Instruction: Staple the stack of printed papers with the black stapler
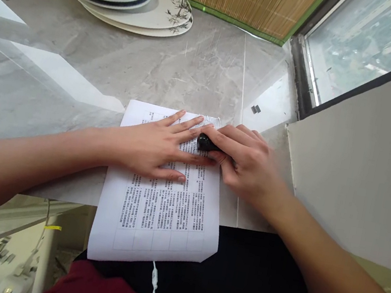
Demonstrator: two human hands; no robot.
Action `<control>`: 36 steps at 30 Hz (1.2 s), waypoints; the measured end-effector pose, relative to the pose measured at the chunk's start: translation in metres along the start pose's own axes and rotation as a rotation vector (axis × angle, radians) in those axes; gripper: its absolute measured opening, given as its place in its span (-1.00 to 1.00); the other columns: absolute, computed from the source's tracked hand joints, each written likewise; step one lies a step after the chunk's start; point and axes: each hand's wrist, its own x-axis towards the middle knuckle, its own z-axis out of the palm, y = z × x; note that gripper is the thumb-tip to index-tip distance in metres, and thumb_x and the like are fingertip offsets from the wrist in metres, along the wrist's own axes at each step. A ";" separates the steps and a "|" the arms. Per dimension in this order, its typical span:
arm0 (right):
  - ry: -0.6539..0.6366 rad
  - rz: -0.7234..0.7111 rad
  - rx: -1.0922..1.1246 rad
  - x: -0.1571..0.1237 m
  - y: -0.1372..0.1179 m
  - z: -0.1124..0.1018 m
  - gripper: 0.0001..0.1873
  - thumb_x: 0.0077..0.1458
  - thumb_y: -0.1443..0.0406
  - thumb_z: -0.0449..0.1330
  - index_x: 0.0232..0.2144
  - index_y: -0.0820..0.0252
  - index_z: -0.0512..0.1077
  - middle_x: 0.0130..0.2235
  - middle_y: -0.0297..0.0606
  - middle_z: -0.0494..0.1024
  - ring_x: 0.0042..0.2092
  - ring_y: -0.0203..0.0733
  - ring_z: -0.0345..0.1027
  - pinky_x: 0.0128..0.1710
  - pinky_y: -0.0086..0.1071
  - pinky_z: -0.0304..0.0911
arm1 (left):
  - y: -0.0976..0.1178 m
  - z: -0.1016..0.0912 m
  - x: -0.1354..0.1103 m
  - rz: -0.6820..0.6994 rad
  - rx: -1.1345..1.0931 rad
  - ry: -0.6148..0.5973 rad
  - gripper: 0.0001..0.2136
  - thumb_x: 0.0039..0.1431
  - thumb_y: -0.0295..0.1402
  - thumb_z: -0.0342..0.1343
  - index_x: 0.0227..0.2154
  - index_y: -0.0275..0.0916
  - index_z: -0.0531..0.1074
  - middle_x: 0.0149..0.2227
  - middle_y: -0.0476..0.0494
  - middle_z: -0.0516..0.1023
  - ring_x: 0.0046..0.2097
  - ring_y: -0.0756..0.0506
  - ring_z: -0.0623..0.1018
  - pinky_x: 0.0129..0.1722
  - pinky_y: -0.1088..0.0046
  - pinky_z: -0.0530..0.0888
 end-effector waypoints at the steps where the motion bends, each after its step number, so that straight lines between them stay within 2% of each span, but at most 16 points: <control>1: 0.002 0.008 -0.016 0.000 -0.001 0.000 -0.47 0.37 0.41 0.09 0.29 -0.09 0.42 -0.05 -0.22 0.64 -0.10 0.01 0.44 -0.09 -0.12 0.30 | 0.004 -0.003 0.001 0.007 -0.003 -0.003 -0.37 0.23 0.23 0.24 0.27 0.09 0.48 0.57 0.02 0.04 0.57 -0.62 -0.13 0.49 -0.40 -0.05; 3: 0.004 0.019 -0.050 0.000 -0.006 0.000 -0.48 0.37 0.42 0.09 0.28 -0.08 0.42 -0.07 -0.22 0.64 -0.10 0.01 0.44 -0.08 -0.12 0.29 | 0.004 -0.003 0.000 0.006 -0.012 0.002 -0.37 0.22 0.23 0.25 0.27 0.09 0.48 0.58 0.02 0.02 0.57 -0.63 -0.13 0.48 -0.42 -0.05; 9: 0.027 -0.001 -0.184 0.002 -0.025 0.006 -0.54 0.39 0.43 0.04 0.26 0.06 0.40 -0.04 -0.12 0.62 -0.05 0.05 0.42 -0.01 -0.08 0.25 | -0.016 0.009 -0.004 -0.048 -0.017 0.033 -0.36 0.21 0.24 0.26 0.25 0.05 0.49 0.59 -0.02 0.00 0.57 -0.66 -0.13 0.46 -0.44 0.01; 12: 0.023 -0.018 -0.222 0.003 -0.027 0.010 -0.58 0.39 0.43 0.05 0.23 0.14 0.40 -0.03 -0.06 0.61 -0.02 0.07 0.41 0.00 -0.07 0.24 | -0.005 -0.001 -0.001 -0.011 0.003 0.021 -0.36 0.23 0.23 0.24 0.26 0.04 0.49 0.58 -0.05 0.02 0.57 -0.64 -0.12 0.47 -0.41 0.04; 14: 0.017 -0.010 -0.212 0.000 -0.020 0.009 -0.58 0.38 0.41 0.08 0.23 0.13 0.38 0.00 -0.07 0.60 -0.01 0.06 0.40 -0.01 -0.10 0.25 | 0.007 -0.009 0.001 0.041 0.026 0.023 -0.39 0.26 0.22 0.22 0.27 0.07 0.48 0.58 -0.04 0.04 0.57 -0.61 -0.10 0.48 -0.37 0.04; 18: 0.031 0.135 -0.157 -0.015 0.002 0.000 -0.60 0.34 0.35 0.17 0.20 0.04 0.38 -0.01 -0.17 0.60 -0.03 0.02 0.42 -0.08 -0.18 0.27 | 0.018 -0.018 0.003 0.123 0.120 0.005 -0.43 0.37 0.16 0.15 0.36 0.18 0.40 0.60 0.00 0.01 0.59 -0.51 -0.08 0.51 -0.29 -0.03; 20: 0.077 0.248 -0.164 -0.021 0.011 -0.004 -0.70 0.31 0.33 0.20 0.08 0.06 0.44 -0.09 -0.18 0.60 -0.08 0.02 0.44 -0.15 -0.20 0.27 | 0.017 -0.019 0.003 0.143 0.159 -0.001 -0.40 0.38 0.14 0.14 0.41 0.17 0.34 0.61 -0.03 -0.02 0.59 -0.47 -0.05 0.53 -0.24 -0.05; 22: 0.154 0.361 -0.209 -0.024 0.017 -0.007 -0.79 0.27 0.32 0.22 -0.03 0.10 0.47 -0.15 -0.15 0.59 -0.12 0.04 0.44 -0.20 -0.20 0.27 | 0.015 -0.021 0.003 0.157 0.172 0.033 -0.35 0.37 0.13 0.16 0.44 0.12 0.30 0.60 -0.09 0.03 0.58 -0.44 0.04 0.53 -0.20 0.00; 24: 0.260 0.459 -0.265 -0.024 0.020 -0.008 -0.81 0.25 0.31 0.22 -0.07 0.13 0.47 -0.16 -0.11 0.59 -0.11 0.08 0.43 -0.22 -0.18 0.28 | 0.012 -0.026 0.004 0.146 0.154 0.154 -0.41 0.42 0.05 0.14 0.43 0.05 0.32 0.54 -0.16 0.21 0.52 -0.37 0.22 0.50 -0.14 0.13; 26: 0.383 0.533 -0.307 -0.022 0.020 -0.010 -0.78 0.23 0.31 0.21 -0.06 0.15 0.45 -0.13 -0.07 0.58 -0.08 0.11 0.42 -0.21 -0.14 0.31 | 0.007 -0.031 0.006 0.091 0.119 0.367 -0.54 0.48 -0.10 0.08 0.35 -0.02 0.41 0.40 -0.18 0.44 0.41 -0.29 0.41 0.44 -0.07 0.27; 28: 0.489 0.565 -0.318 -0.019 0.013 -0.012 -0.75 0.24 0.32 0.19 -0.03 0.15 0.43 -0.10 -0.05 0.57 -0.03 0.13 0.41 -0.17 -0.10 0.35 | 0.000 -0.037 0.008 0.019 0.088 0.582 -0.67 0.48 -0.23 0.07 0.19 -0.09 0.54 0.24 -0.17 0.60 0.29 -0.24 0.52 0.37 0.01 0.38; 30: 0.544 0.551 -0.254 -0.014 -0.004 -0.013 -0.74 0.24 0.32 0.18 -0.01 0.15 0.42 -0.08 -0.05 0.56 -0.01 0.10 0.41 -0.13 -0.08 0.37 | -0.011 -0.041 0.011 -0.038 0.056 0.725 -0.77 0.44 -0.31 0.10 0.00 -0.14 0.62 0.09 -0.17 0.67 0.18 -0.21 0.59 0.27 0.10 0.46; 33: 0.458 0.430 0.023 -0.004 -0.049 -0.006 -0.76 0.24 0.33 0.20 -0.03 0.15 0.42 -0.09 -0.13 0.58 -0.10 -0.03 0.45 -0.14 -0.16 0.39 | -0.029 -0.048 0.013 -0.141 -0.040 0.933 -0.77 0.41 -0.38 0.04 -0.15 -0.19 0.64 -0.06 -0.17 0.66 -0.01 -0.15 0.62 -0.05 0.32 0.57; 35: 0.248 0.305 0.210 0.004 -0.080 0.006 -0.80 0.22 0.33 0.23 -0.08 0.13 0.44 -0.13 -0.20 0.59 -0.14 -0.11 0.46 -0.17 -0.26 0.37 | -0.038 -0.053 0.012 -0.192 -0.054 1.046 -0.76 0.39 -0.37 0.03 -0.21 -0.20 0.63 -0.12 -0.17 0.65 -0.08 -0.13 0.61 -0.14 0.37 0.54; 36: 0.167 0.286 0.242 0.007 -0.093 0.013 -0.82 0.20 0.32 0.25 -0.13 0.13 0.44 -0.13 -0.22 0.60 -0.16 -0.13 0.45 -0.20 -0.29 0.35 | -0.041 -0.056 0.011 -0.214 -0.053 1.076 -0.76 0.39 -0.36 0.03 -0.24 -0.20 0.63 -0.16 -0.15 0.64 -0.11 -0.12 0.60 -0.16 0.38 0.52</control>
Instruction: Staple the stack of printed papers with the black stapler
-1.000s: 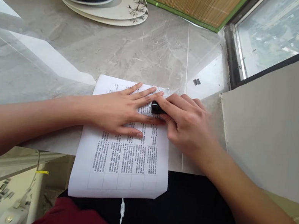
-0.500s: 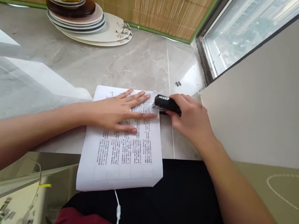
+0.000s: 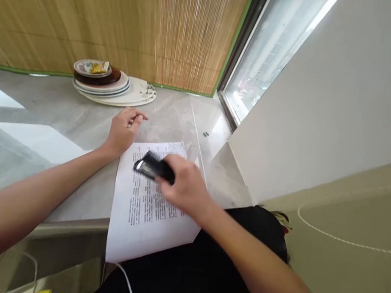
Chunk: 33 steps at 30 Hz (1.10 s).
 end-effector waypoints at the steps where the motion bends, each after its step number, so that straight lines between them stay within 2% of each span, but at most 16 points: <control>1: -0.061 0.012 -0.014 -0.001 -0.007 0.008 -0.84 0.16 0.33 0.27 -0.18 0.13 0.43 -0.15 -0.23 0.60 -0.17 -0.13 0.45 -0.23 -0.30 0.32 | -0.002 -0.002 0.002 -0.014 0.007 0.009 -0.76 0.38 -0.35 0.04 -0.26 -0.20 0.63 -0.18 -0.15 0.63 -0.14 -0.12 0.58 -0.18 0.38 0.51; 3: -0.113 0.059 -0.083 -0.002 -0.010 0.018 -0.86 0.12 0.33 0.28 -0.23 0.12 0.43 -0.17 -0.23 0.60 -0.19 -0.12 0.45 -0.29 -0.31 0.25 | -0.004 -0.004 0.005 -0.024 0.015 0.011 -0.76 0.35 -0.35 0.04 -0.31 -0.20 0.62 -0.22 -0.16 0.62 -0.17 -0.13 0.57 -0.19 0.37 0.50; 5: -0.102 0.131 -0.152 -0.004 0.001 0.015 -0.83 0.11 0.34 0.29 -0.22 0.13 0.44 -0.16 -0.21 0.60 -0.18 -0.10 0.45 -0.29 -0.32 0.22 | -0.004 -0.004 0.005 -0.012 0.003 -0.002 -0.76 0.34 -0.33 0.05 -0.33 -0.19 0.61 -0.25 -0.17 0.60 -0.18 -0.14 0.55 -0.20 0.37 0.49; 8: -0.057 0.227 -0.143 -0.006 0.032 -0.011 -0.79 0.12 0.29 0.36 -0.18 0.13 0.48 -0.15 -0.21 0.62 -0.17 -0.09 0.48 -0.26 -0.31 0.27 | -0.003 -0.001 0.004 -0.016 -0.038 -0.024 -0.75 0.33 -0.30 0.05 -0.33 -0.19 0.62 -0.27 -0.16 0.57 -0.21 -0.13 0.54 -0.24 0.37 0.47; 11: -0.102 0.276 0.061 0.002 0.067 -0.044 -0.66 0.14 0.06 0.43 -0.16 0.11 0.55 -0.19 -0.25 0.66 -0.19 -0.10 0.53 -0.23 -0.30 0.38 | -0.002 0.001 0.003 -0.036 -0.066 -0.026 -0.75 0.33 -0.30 0.05 -0.32 -0.19 0.63 -0.27 -0.15 0.57 -0.24 -0.12 0.53 -0.25 0.37 0.46; 13: -0.027 0.265 0.115 0.014 0.090 -0.057 -0.58 0.35 -0.06 0.20 -0.18 0.14 0.59 -0.22 -0.20 0.66 -0.18 -0.09 0.55 -0.15 -0.24 0.44 | -0.004 0.002 0.004 -0.047 -0.075 -0.017 -0.75 0.33 -0.30 0.05 -0.31 -0.18 0.63 -0.27 -0.13 0.57 -0.26 -0.11 0.53 -0.24 0.36 0.46; 15: 0.121 0.228 -0.015 0.027 0.111 -0.059 -0.46 0.48 -0.04 -0.01 -0.16 0.18 0.61 -0.10 -0.08 0.66 0.00 -0.01 0.55 0.08 -0.13 0.43 | -0.008 0.002 0.005 -0.053 -0.077 -0.011 -0.75 0.34 -0.29 0.05 -0.31 -0.18 0.63 -0.28 -0.12 0.58 -0.28 -0.10 0.52 -0.23 0.35 0.45; 17: 0.126 0.211 -0.190 0.039 0.127 -0.049 -0.48 0.49 -0.02 0.00 0.06 0.19 0.59 0.26 0.02 0.51 0.31 0.11 0.37 0.32 -0.03 0.28 | -0.014 0.002 0.006 -0.053 -0.082 -0.011 -0.75 0.35 -0.28 0.05 -0.31 -0.17 0.63 -0.31 -0.10 0.56 -0.30 -0.10 0.51 -0.22 0.34 0.44; 19: 0.005 0.229 -0.298 0.049 0.137 -0.034 -0.42 0.48 -0.04 0.03 0.32 0.15 0.43 0.52 0.03 0.17 0.52 0.17 0.04 0.47 0.04 0.05 | -0.019 0.002 0.008 -0.066 -0.103 -0.007 -0.75 0.35 -0.27 0.05 -0.30 -0.17 0.62 -0.35 -0.08 0.52 -0.33 -0.10 0.50 -0.22 0.33 0.43; 20: -0.058 0.243 -0.326 0.054 0.139 -0.026 -0.36 0.48 -0.05 0.02 0.40 0.13 0.33 0.57 0.03 0.03 0.57 0.19 -0.10 0.51 0.07 -0.05 | -0.021 0.002 0.009 -0.075 -0.114 0.003 -0.76 0.35 -0.27 0.05 -0.31 -0.17 0.62 -0.37 -0.07 0.50 -0.33 -0.10 0.49 -0.23 0.34 0.43; 22: -0.135 0.250 -0.360 0.066 0.136 -0.008 -0.30 0.50 -0.07 -0.01 0.48 0.15 0.22 0.59 0.07 -0.07 0.60 0.24 -0.24 0.55 0.12 -0.19 | -0.021 0.002 0.010 -0.075 -0.125 0.033 -0.76 0.36 -0.28 0.05 -0.32 -0.17 0.61 -0.40 -0.07 0.47 -0.32 -0.11 0.48 -0.23 0.33 0.43; 25: -0.158 0.168 -0.391 0.092 0.115 0.021 -0.28 0.50 -0.07 -0.03 0.47 0.23 0.21 0.59 0.11 -0.06 0.60 0.29 -0.27 0.55 0.12 -0.24 | -0.015 -0.001 0.010 -0.026 -0.106 0.089 -0.76 0.37 -0.29 0.05 -0.33 -0.17 0.59 -0.42 -0.08 0.45 -0.26 -0.14 0.49 -0.19 0.32 0.44; 28: -0.165 0.092 -0.401 0.127 0.081 0.059 -0.24 0.48 -0.08 -0.03 0.45 0.32 0.21 0.55 0.15 0.06 0.56 0.40 -0.15 0.53 0.18 -0.17 | -0.006 -0.009 0.010 0.028 -0.055 0.170 -0.77 0.39 -0.33 0.03 -0.31 -0.16 0.58 -0.39 -0.10 0.47 -0.20 -0.16 0.49 -0.13 0.28 0.45; 30: -0.135 0.113 -0.409 0.149 0.059 0.084 -0.23 0.48 -0.07 -0.04 0.43 0.39 0.22 0.54 0.21 0.08 0.54 0.48 -0.13 0.51 0.25 -0.14 | -0.003 -0.017 0.011 0.067 -0.006 0.245 -0.77 0.40 -0.35 0.01 -0.32 -0.16 0.56 -0.39 -0.10 0.47 -0.15 -0.18 0.48 -0.06 0.25 0.45; 33: -0.102 0.104 -0.395 0.173 0.033 0.114 -0.34 0.49 0.03 -0.07 0.40 0.35 0.26 0.53 0.19 0.11 0.53 0.48 -0.08 0.46 0.40 -0.11 | -0.006 -0.028 0.015 0.097 0.057 0.319 -0.76 0.41 -0.38 -0.01 -0.36 -0.17 0.52 -0.43 -0.10 0.47 -0.08 -0.20 0.48 0.03 0.19 0.44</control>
